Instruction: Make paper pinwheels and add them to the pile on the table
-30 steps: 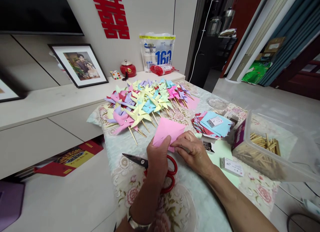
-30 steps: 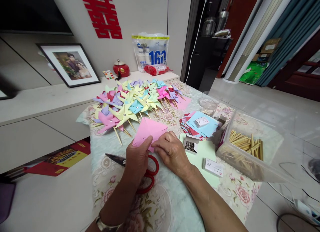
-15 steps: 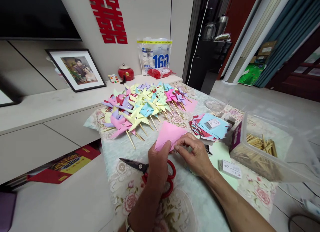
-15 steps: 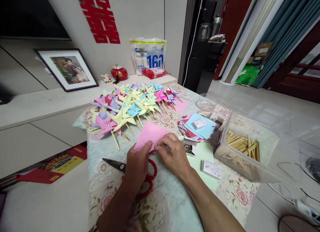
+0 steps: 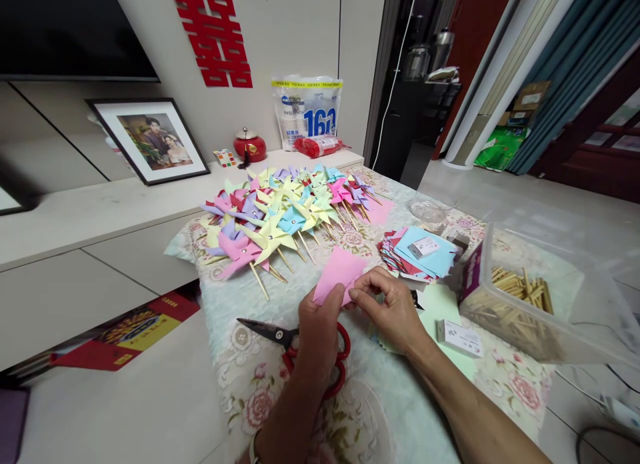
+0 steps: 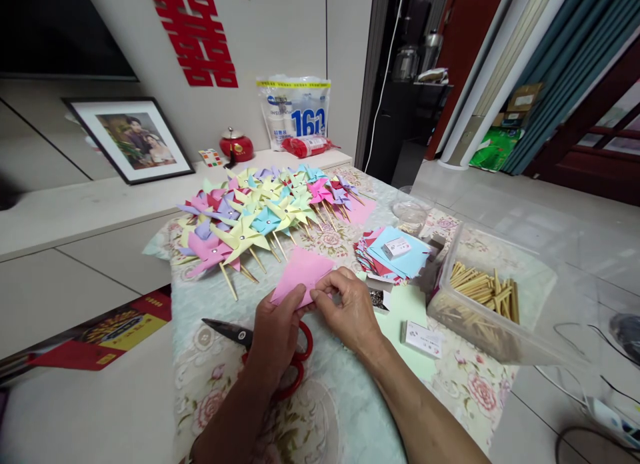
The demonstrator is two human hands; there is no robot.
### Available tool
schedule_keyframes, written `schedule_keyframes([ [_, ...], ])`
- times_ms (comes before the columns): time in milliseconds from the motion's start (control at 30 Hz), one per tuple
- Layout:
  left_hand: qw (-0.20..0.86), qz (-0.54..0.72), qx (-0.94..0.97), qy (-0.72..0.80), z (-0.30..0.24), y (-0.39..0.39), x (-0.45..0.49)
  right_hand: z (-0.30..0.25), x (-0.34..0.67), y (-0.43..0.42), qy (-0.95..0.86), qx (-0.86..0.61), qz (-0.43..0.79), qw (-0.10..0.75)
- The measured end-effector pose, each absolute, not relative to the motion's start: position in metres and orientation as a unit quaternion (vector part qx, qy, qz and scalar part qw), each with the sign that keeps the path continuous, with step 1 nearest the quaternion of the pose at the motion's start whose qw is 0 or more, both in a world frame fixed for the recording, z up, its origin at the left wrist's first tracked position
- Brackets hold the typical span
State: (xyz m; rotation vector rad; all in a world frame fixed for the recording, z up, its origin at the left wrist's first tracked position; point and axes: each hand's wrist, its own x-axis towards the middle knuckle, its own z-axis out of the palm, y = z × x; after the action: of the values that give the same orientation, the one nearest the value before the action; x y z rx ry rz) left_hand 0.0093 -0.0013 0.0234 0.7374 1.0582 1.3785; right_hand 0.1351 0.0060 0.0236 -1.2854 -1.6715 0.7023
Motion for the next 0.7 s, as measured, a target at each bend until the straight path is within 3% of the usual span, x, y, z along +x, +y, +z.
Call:
schedule_keyframes([
  [700, 0.554, 0.587, 0.325, 0.492, 0.005, 0.001, 0.011, 0.023, 0.135, 0.007, -0.647, -0.539, 0.311, 0.442],
])
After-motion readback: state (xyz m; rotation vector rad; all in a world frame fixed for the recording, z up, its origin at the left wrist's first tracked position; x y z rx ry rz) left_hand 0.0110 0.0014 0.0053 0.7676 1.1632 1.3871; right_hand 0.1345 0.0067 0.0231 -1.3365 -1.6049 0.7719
